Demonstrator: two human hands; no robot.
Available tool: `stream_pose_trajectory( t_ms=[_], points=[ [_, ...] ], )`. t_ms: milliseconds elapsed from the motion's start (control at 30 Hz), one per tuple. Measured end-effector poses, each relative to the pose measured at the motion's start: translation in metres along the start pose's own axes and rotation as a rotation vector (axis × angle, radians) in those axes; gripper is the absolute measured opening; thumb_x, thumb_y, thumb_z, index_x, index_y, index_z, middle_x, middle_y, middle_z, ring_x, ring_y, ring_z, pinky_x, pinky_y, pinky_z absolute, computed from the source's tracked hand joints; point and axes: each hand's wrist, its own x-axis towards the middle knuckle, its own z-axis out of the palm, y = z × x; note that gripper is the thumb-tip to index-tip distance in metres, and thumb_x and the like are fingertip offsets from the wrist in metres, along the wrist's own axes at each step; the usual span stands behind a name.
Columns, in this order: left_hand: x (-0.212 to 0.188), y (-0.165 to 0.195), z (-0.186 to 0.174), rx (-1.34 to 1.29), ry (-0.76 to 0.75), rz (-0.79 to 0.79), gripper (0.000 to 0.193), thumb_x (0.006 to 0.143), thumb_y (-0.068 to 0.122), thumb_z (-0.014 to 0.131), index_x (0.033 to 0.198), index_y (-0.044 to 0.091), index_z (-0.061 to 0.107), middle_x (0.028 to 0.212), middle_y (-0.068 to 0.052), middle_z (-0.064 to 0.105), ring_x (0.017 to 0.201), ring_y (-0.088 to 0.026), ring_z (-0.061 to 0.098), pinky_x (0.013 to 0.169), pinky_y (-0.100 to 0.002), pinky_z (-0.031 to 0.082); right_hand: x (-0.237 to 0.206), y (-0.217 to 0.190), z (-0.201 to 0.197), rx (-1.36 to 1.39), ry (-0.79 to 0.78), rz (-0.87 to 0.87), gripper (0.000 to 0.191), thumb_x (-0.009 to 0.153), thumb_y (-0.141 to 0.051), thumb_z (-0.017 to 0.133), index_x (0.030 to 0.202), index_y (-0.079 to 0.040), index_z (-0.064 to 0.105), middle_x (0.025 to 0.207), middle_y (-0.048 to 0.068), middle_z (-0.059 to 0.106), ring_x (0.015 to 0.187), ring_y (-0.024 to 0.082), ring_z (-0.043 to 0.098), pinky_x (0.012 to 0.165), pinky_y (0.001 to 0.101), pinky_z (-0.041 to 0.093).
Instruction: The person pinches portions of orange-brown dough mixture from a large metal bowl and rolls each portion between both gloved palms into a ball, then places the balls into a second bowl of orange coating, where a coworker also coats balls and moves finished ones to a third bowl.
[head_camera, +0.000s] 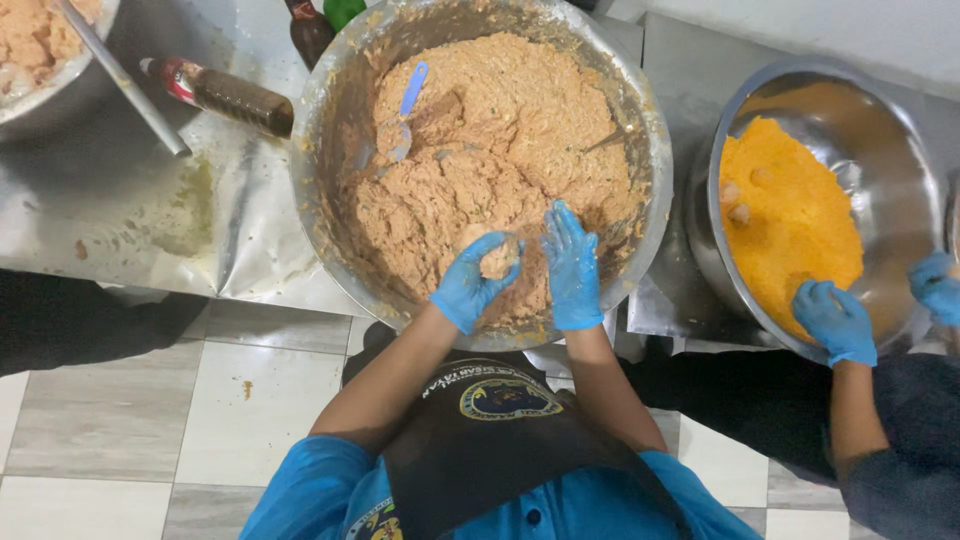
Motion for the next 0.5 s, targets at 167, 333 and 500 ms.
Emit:
stream_pose_trajectory(
  t_ms=[167, 333, 500],
  points=[
    [-0.012, -0.004, 0.015, 0.074, -0.124, 0.039, 0.041, 0.092, 0.009, 0.069, 0.131, 0.021, 0.067, 0.103, -0.005, 0.072, 0.091, -0.019, 0.071, 0.07, -0.031, 0.06, -0.001, -0.005, -0.011, 0.03, 0.021, -0.027, 0.088, 0.1, -0.071, 0.037, 0.161, -0.007, 0.033, 0.17, 0.009, 0.03, 0.159, 0.028, 0.025, 0.128, 0.0483, 0.019],
    [-0.017, -0.014, 0.023, 0.152, -0.057, -0.016, 0.024, 0.091, 0.01, 0.07, 0.115, 0.01, 0.065, 0.1, -0.004, 0.072, 0.093, -0.018, 0.072, 0.074, -0.035, 0.062, -0.002, -0.009, -0.022, 0.095, 0.027, -0.067, 0.085, 0.102, -0.07, 0.036, 0.157, -0.006, 0.039, 0.168, 0.011, 0.034, 0.157, 0.03, 0.03, 0.128, 0.0511, 0.026],
    [-0.021, -0.024, 0.022, 0.367, -0.131, 0.086, 0.021, 0.091, 0.008, 0.075, 0.11, 0.008, 0.066, 0.098, -0.001, 0.069, 0.088, -0.015, 0.07, 0.075, -0.034, 0.061, -0.003, -0.012, -0.029, 0.133, 0.053, -0.062, 0.086, 0.1, -0.071, 0.035, 0.155, -0.006, 0.042, 0.166, 0.011, 0.037, 0.156, 0.031, 0.033, 0.126, 0.0507, 0.027]
  ],
)
